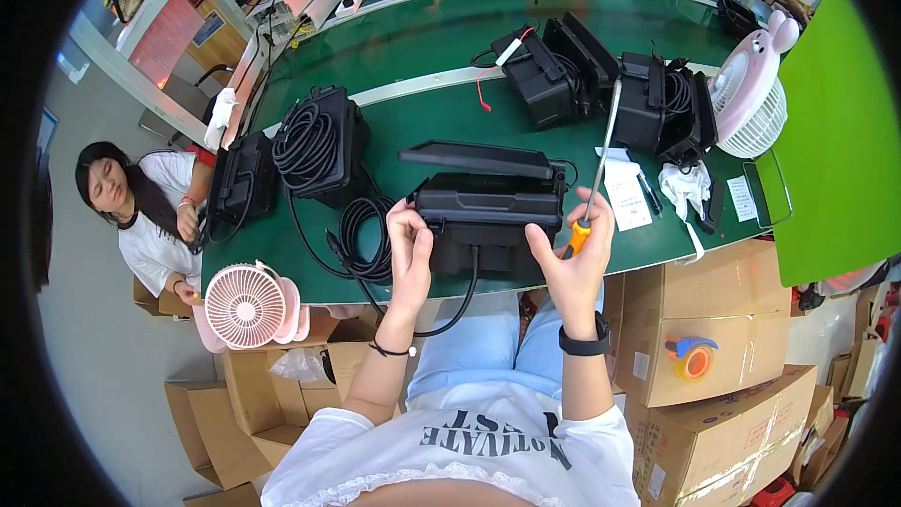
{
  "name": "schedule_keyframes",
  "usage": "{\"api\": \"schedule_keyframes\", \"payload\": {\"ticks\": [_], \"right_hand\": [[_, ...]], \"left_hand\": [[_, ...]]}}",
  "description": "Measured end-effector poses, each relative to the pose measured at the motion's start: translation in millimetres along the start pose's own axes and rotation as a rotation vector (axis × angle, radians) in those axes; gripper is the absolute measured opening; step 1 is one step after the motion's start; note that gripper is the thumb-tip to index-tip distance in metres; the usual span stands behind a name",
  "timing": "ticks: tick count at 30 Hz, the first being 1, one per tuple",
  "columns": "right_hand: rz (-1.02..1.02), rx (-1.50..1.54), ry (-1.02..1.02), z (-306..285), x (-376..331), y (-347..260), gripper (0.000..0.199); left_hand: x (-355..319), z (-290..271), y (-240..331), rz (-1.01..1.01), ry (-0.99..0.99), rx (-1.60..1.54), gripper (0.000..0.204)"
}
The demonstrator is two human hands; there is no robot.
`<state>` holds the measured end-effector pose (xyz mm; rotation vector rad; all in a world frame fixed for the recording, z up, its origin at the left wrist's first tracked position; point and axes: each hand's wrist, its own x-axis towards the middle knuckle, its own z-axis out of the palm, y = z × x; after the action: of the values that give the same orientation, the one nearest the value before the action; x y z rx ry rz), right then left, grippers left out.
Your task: Assembling components into black plastic housing units using a screwdriver on an assembly line.
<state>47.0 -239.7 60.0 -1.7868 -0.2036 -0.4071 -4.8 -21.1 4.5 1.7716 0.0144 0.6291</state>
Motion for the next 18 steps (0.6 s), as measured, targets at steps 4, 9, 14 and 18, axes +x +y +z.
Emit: {"api": "schedule_keyframes", "payload": {"ticks": [4, 9, 14, 18], "right_hand": [[0.059, -0.028, -0.099, 0.5, 3.0, 34.8, 0.049], [0.244, 0.024, -0.169, 1.7, -2.9, 21.6, 0.048], [0.162, 0.126, -0.212, -0.4, -14.1, 20.1, 0.046], [0.186, 0.14, -0.222, 2.8, -8.1, 26.5, 0.045]], "left_hand": [[18.0, 19.6, 20.6, -0.127, 0.022, -0.317, 0.073], [3.7, 11.5, 34.6, -0.268, 0.031, -0.352, 0.079], [-29.0, 5.1, 37.7, -0.153, 0.032, -0.287, 0.081], [-19.2, 8.6, 45.3, -0.255, 0.093, -0.342, 0.078]]}}
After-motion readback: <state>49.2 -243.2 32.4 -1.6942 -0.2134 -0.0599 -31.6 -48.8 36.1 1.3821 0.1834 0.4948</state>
